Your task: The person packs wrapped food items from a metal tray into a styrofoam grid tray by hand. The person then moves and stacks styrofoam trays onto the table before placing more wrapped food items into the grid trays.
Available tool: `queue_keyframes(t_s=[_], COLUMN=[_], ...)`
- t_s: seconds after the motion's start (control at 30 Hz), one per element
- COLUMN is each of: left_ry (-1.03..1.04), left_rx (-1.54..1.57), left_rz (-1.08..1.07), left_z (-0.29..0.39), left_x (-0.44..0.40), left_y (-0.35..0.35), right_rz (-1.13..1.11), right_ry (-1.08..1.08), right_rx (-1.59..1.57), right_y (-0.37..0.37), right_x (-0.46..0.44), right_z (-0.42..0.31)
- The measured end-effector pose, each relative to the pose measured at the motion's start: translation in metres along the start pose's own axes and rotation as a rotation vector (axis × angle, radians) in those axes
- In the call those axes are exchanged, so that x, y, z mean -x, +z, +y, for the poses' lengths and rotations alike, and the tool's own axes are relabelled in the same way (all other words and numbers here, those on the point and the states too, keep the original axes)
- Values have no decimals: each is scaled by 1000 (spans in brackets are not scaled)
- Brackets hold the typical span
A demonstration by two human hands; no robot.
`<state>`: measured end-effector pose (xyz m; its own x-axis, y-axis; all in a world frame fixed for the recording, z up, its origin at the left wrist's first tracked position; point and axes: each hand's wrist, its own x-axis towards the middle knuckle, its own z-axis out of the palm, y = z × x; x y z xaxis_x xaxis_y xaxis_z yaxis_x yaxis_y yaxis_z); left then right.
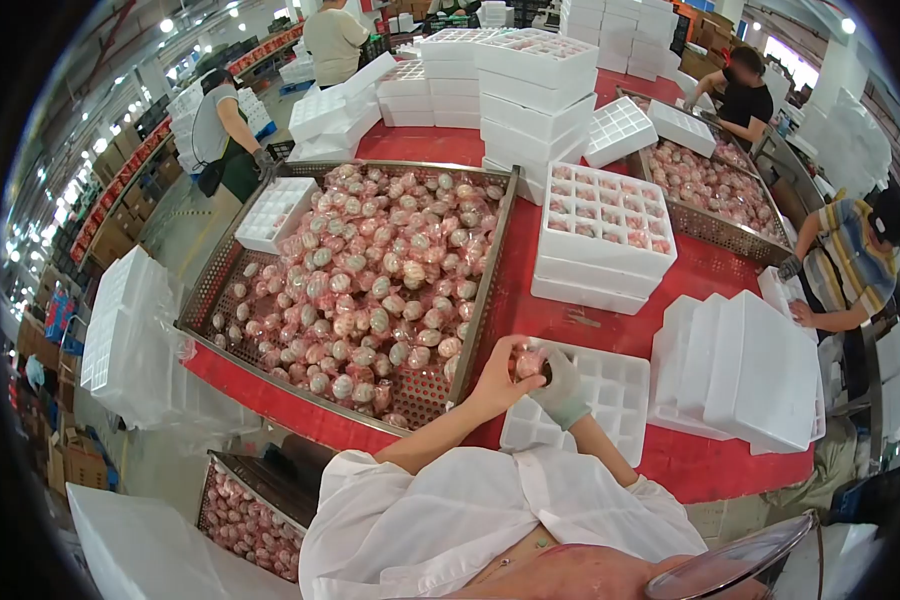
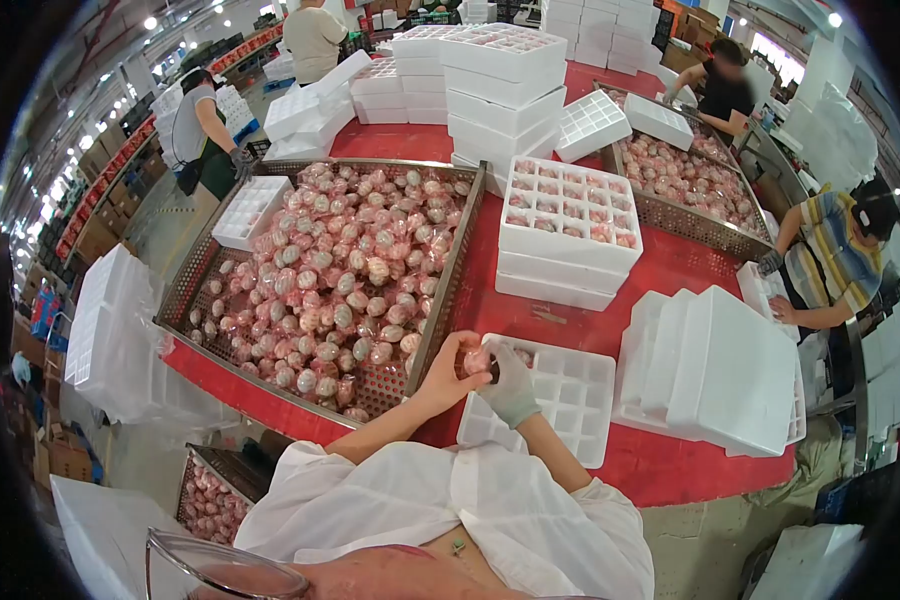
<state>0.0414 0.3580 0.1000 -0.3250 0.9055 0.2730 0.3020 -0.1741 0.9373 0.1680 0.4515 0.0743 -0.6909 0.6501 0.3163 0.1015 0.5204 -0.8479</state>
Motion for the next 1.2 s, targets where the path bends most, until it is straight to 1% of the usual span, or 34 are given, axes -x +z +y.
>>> queue_keyframes(t_s=[0.03, 0.07, 0.13, 0.17, 0.2, 0.23, 0.27, 0.3, 0.33, 0.37, 0.4, 0.43, 0.47, 0.5, 0.53, 0.57, 0.6, 0.63, 0.67, 0.7, 0.73, 0.77, 0.8, 0.83, 0.87, 0.9, 0.93, 0.97, 1.0, 1.03, 1.1, 1.17, 1.2], left_ry=[-36, -72, -37, -23, -9, -13, -65, -119, -178, -187, -178, -172, -188, -205, -103, -2, 29, 17, -3, -27, 3, -9, -32, -155, -54, -76, -143, -163, -180, -174, -117, -135, -144], left_rx=[39, 77, 100, 121, 142, 141, 264, 388, 398, 397, 315, 234, 156, 159, 199, 239, 36, 40, -51, -142, -139, -86, -27, 188, 177, 303, 392, 458, 521, 482, 440, 434, 425], left_rz=[27, 55, 39, -34, -108, -113, -154, -193, -116, -119, -90, -63, -114, -123, -46, 31, 26, 17, 13, 7, 24, 3, -19, -22, -35, -91, -147, -134, -119, -101, -29, -15, 0], left_z=[9, 15, 3, -1, -3, -6, 1, 4, -1, -3, -4, -6, -13, -13, -11, -7, 7, 16, 24, 26, 21, 21, 19, 13, 4, 1, 18, 14, 11, 10, 8, 0, -3], left_x=[-1, -1, -2, -3, -3, -4, -7, -8, -7, -7, -8, -8, -8, -7, -5, -3, -2, -2, -2, -1, 0, -1, 0, 1, -1, -5, -11, -10, -9, -8, -7, -7, -7], left_y=[2, 3, 7, 6, 5, 3, -1, -3, -1, 1, 2, 4, 7, 13, 22, 27, 27, 29, 30, 31, 32, 29, 27, 29, 26, 24, 19, 20, 22, 23, 26, 25, 25], right_rz=[42, 43, 38, -23, -20, -86, -152, -168, -164, -173, -184, -150, -94, -38, 21, 26, 132, 230, 230, 214, 190, 173, 84, 7, -30, -52, -102, -97, -113, -130, -94, -30, -28], right_ry=[-101, -97, -21, 77, 80, 146, 212, 340, 345, 344, 347, 283, 255, 228, 313, 332, 229, 124, 139, -23, -180, -8, 21, 33, 87, 137, 213, 236, 310, 380, 400, 368, 374], right_rx=[184, 182, -20, -185, -188, -376, -564, -793, -797, -813, -830, -634, -604, -571, -398, -400, -120, 161, 160, 296, 430, 354, 276, 48, -228, -503, -599, -597, -596, -597, -620, -369, -371], right_y=[-4, -6, -10, -21, -23, -27, -31, -40, -42, -44, -45, -43, -38, -35, -36, -32, -28, -26, -27, -29, -30, -29, -44, -51, -50, -50, -58, -58, -58, -57, -55, -52, -51], right_x=[2, 5, 10, 11, 11, 13, 11, 13, 14, 16, 18, 20, 22, 20, 18, 18, 20, 20, 19, 17, 17, 19, 16, 13, 15, 19, 19, 20, 20, 22, 21, 22, 23], right_z=[-9, -6, 5, -14, -9, 1, -2, -16, -14, -13, -13, -15, -16, -25, -38, -33, -25, -20, -18, -16, -13, -6, -24, -27, -19, -13, -25, -19, -13, -10, -14, -10, -13])
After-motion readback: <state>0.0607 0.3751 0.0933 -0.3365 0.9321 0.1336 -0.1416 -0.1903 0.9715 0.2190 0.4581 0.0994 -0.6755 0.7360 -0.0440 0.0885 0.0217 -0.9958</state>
